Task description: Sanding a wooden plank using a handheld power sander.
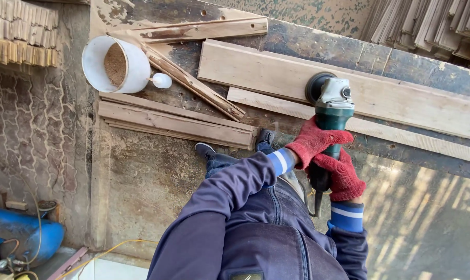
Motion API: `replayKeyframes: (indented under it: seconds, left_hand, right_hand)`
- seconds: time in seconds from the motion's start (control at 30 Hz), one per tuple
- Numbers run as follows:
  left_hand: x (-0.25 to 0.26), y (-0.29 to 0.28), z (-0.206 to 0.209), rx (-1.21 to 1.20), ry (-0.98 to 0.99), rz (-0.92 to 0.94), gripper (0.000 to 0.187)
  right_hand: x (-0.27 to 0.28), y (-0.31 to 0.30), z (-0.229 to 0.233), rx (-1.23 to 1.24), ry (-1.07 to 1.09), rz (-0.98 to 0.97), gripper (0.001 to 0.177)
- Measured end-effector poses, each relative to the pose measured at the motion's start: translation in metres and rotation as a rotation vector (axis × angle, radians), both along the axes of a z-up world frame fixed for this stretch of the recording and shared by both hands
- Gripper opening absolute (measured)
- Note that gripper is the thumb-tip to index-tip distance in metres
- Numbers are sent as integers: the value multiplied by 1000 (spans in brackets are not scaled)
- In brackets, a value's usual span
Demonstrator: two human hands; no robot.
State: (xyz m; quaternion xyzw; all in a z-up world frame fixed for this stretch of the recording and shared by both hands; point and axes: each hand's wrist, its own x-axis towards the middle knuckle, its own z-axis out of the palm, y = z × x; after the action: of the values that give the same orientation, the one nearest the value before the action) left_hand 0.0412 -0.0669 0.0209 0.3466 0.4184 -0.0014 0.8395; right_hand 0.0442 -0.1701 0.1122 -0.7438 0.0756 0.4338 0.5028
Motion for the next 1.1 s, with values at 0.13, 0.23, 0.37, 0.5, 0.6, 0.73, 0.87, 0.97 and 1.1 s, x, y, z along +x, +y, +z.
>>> replayKeyframes:
  seconds: [0.13,0.23,0.37,0.5,0.6,0.73,0.87,0.97,1.1]
  left_hand:
    - [-25,62,75,-53,-210,-22,33]
    - [-56,95,115,-159,-410,71,27]
    - [-69,84,73,62,-54,381,34]
    - [-89,97,7,113,167,483,54]
    - [-99,120,80,19,224,482,56]
    - [-88,123,119,183,79,464,26]
    - [-42,93,5,48,155,378,60]
    - [0,45,7,8,122,235,60]
    - [43,-2,24,53,151,-95,70]
  right_hand:
    - [4,19,1,42,12,78,50]
    - [-2,47,6,60,25,209,49]
    - [-7,80,-8,87,48,340,51]
    - [-17,119,-4,91,76,516,57]
    - [-20,136,-4,96,36,608,58]
    - [-12,138,-2,5,20,630,63]
    - [9,99,-1,42,41,432,58]
    - [23,57,9,42,6,240,50]
    - [32,8,23,57,31,-69,42]
